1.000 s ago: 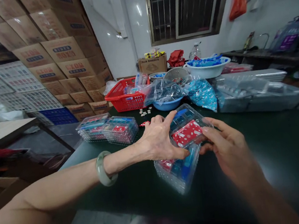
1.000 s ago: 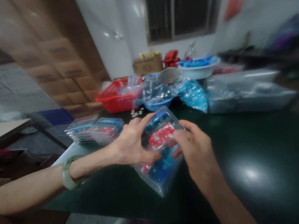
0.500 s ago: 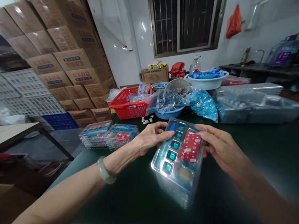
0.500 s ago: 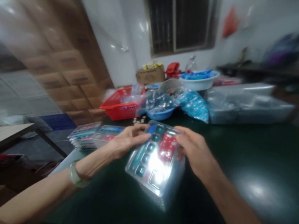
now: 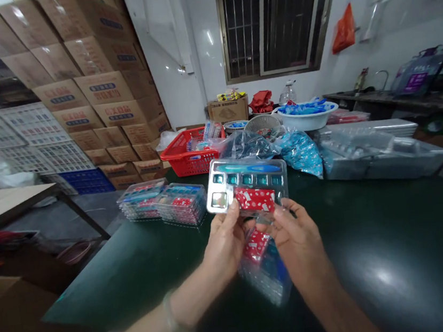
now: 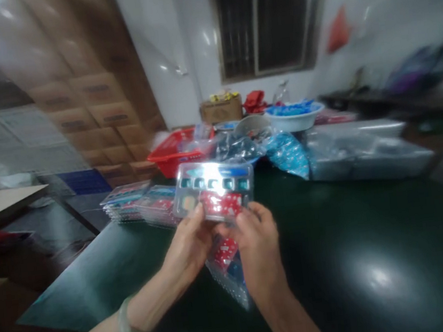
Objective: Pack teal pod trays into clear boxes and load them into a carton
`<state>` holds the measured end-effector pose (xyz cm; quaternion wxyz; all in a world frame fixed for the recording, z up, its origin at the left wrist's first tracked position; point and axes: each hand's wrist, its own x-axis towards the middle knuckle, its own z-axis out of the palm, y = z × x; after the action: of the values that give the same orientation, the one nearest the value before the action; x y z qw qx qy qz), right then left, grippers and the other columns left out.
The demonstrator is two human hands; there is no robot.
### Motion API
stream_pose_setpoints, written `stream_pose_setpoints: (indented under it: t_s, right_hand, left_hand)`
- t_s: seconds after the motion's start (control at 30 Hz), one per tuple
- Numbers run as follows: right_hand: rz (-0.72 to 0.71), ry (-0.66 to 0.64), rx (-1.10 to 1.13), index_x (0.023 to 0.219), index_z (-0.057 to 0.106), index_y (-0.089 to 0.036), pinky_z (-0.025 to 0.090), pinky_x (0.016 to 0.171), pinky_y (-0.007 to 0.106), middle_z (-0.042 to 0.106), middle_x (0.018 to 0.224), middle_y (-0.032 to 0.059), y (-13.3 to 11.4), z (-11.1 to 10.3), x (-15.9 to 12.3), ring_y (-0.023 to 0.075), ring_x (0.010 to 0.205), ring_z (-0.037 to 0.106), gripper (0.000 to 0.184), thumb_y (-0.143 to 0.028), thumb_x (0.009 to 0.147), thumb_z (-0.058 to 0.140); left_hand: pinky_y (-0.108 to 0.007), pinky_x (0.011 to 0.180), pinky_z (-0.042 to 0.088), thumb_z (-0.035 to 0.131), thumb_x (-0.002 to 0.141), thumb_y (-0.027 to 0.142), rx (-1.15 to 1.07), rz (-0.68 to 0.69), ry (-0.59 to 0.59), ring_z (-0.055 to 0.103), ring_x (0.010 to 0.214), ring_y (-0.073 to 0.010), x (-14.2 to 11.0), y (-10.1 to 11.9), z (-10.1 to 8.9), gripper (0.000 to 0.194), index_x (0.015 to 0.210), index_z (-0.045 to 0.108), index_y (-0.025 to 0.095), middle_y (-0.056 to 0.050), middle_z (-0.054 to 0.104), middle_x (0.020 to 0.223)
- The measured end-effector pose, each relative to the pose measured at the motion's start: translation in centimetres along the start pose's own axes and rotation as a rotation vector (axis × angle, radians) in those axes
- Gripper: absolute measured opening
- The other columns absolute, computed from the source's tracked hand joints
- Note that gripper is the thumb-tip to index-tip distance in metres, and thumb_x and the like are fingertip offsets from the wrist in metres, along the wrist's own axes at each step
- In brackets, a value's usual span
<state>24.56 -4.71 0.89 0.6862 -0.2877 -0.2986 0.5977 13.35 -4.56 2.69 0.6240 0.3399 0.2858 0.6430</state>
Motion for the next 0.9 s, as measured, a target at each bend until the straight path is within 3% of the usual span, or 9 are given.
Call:
stream_pose_setpoints:
  t_s: [0.1,0.2,0.33,0.47,0.57,0.77,0.9]
  right_hand:
    - [0.043,-0.04,-0.114,0.1,0.048,-0.021,0.05,0.065,0.032,0.064,0.095,0.006,0.7,0.1,-1.2,0.0194,0.079,0.062,0.029,-0.032,0.077,0.062]
    - [0.008,-0.067,-0.294,0.093,0.053,-0.02,0.048,0.067,0.03,0.064,0.092,0.0053,-0.5,-1.3,-1.7,0.0192,0.083,0.061,0.027,-0.034,0.074,0.065]
    - [-0.163,0.096,-0.516,0.093,0.057,-0.02,0.046,0.066,0.029,0.064,0.091,0.0052,-3.1,-5.2,-1.9,0.0192,0.085,0.059,0.026,-0.035,0.073,0.064]
    - [-0.196,0.238,-0.617,0.094,0.059,-0.022,0.046,0.066,0.029,0.063,0.09,0.0044,-3.6,-9.5,-2.1,0.0181,0.082,0.06,0.022,-0.035,0.076,0.061]
    - [-0.149,0.297,-0.592,0.092,0.06,-0.022,0.046,0.062,0.029,0.063,0.086,0.0041,-2.7,-11.4,-2.5,0.0179,0.076,0.06,0.023,-0.036,0.074,0.063]
    - [-0.034,0.287,-0.562,0.093,0.059,-0.022,0.046,0.061,0.027,0.061,0.086,0.0032,-1.8,-12.5,-3.3,0.0168,0.077,0.059,0.021,-0.034,0.076,0.062]
    - [-0.002,0.29,-0.55,0.092,0.059,-0.021,0.045,0.058,0.026,0.062,0.083,0.0035,-1.4,-13.0,-3.4,0.0168,0.073,0.059,0.022,-0.035,0.076,0.061]
  left_hand:
    - [-0.026,0.073,0.05,0.061,0.077,0.017,-0.068,0.086,0.002,0.061,0.08,-0.0147,1.7,1.3,0.3,0.017,0.093,0.061,0.012,-0.006,0.066,0.094]
    - [-0.023,0.068,0.052,0.067,0.069,0.011,-0.022,0.147,0.025,0.062,0.069,-0.012,4.3,3.4,-0.5,0.024,0.092,0.061,0.012,-0.004,0.067,0.082]
    - [-0.026,0.063,0.052,0.07,0.066,0.012,0.193,0.148,-0.015,0.062,0.065,-0.0134,7.0,4.8,-1.6,0.029,0.093,0.059,0.013,-0.004,0.067,0.079]
    - [-0.03,0.069,0.051,0.069,0.068,0.013,0.34,-0.046,-0.174,0.063,0.068,-0.0142,7.9,4.0,-1.3,0.034,0.101,0.057,0.014,-0.005,0.067,0.083]
    - [-0.03,0.07,0.05,0.068,0.069,0.012,0.366,-0.175,-0.217,0.062,0.069,-0.014,8.2,2.8,-0.6,0.034,0.101,0.057,0.012,-0.007,0.066,0.085]
    - [-0.029,0.071,0.05,0.07,0.068,0.015,0.475,-0.376,-0.327,0.062,0.075,-0.0151,8.3,0.6,-0.3,0.032,0.098,0.061,0.011,-0.011,0.065,0.095]
    - [-0.031,0.071,0.05,0.068,0.07,0.025,0.628,-0.412,-0.392,0.062,0.078,-0.018,8.0,-0.4,-0.9,0.033,0.1,0.061,0.012,-0.012,0.065,0.098]
